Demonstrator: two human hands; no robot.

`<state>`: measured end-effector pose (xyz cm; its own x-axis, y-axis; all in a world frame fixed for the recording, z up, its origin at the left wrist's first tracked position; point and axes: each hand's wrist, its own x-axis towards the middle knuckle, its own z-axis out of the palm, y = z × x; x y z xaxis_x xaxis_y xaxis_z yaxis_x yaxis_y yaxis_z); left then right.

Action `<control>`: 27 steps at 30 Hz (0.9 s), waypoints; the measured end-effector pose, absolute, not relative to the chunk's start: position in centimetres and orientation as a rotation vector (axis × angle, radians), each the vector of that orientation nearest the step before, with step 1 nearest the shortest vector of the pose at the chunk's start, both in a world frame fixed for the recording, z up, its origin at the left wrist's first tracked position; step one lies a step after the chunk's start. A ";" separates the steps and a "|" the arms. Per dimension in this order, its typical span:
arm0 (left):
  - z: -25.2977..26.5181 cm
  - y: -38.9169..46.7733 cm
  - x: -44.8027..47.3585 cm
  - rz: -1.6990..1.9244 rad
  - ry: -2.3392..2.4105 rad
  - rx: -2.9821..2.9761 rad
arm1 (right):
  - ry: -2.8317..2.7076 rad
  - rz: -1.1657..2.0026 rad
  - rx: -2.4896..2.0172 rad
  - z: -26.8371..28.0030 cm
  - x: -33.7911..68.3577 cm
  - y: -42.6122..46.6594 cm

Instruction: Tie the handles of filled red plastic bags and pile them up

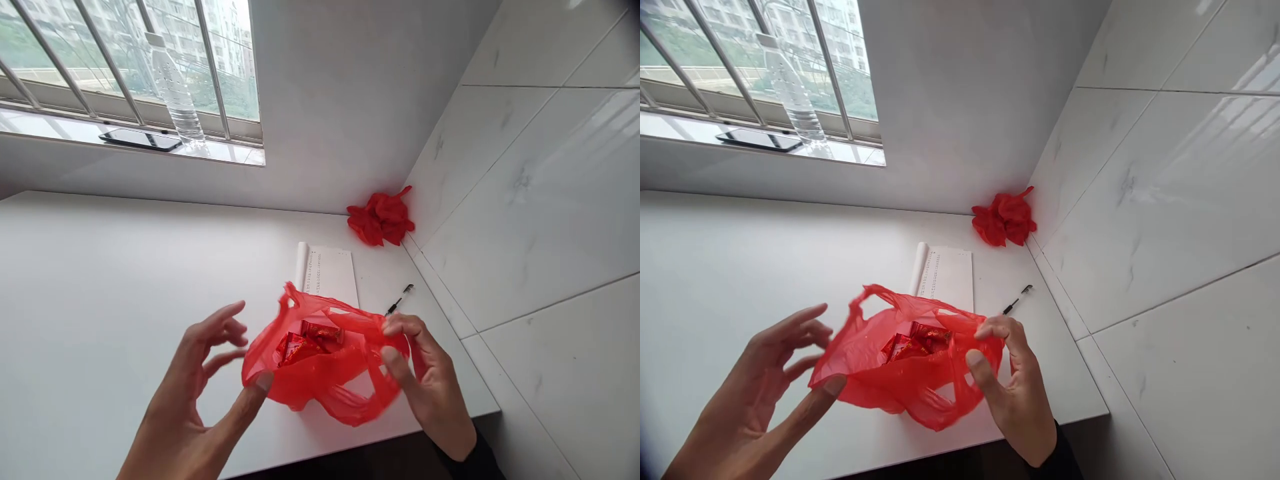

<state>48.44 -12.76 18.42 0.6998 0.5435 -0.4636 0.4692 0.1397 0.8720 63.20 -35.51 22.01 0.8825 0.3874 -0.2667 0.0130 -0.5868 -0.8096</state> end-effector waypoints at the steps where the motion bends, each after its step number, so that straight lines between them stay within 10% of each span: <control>1: 18.6 -12.7 49.1 0.083 0.882 1.459 | -0.307 0.547 -2.206 22.3 63.0 -35.3; 16: 16.9 -12.2 52.0 -0.213 0.672 1.259 | 0.251 0.879 -2.044 18.6 64.4 -39.3; 27: 18.3 -13.0 51.2 0.122 1.013 1.140 | -0.025 0.431 -2.170 22.2 66.0 -35.0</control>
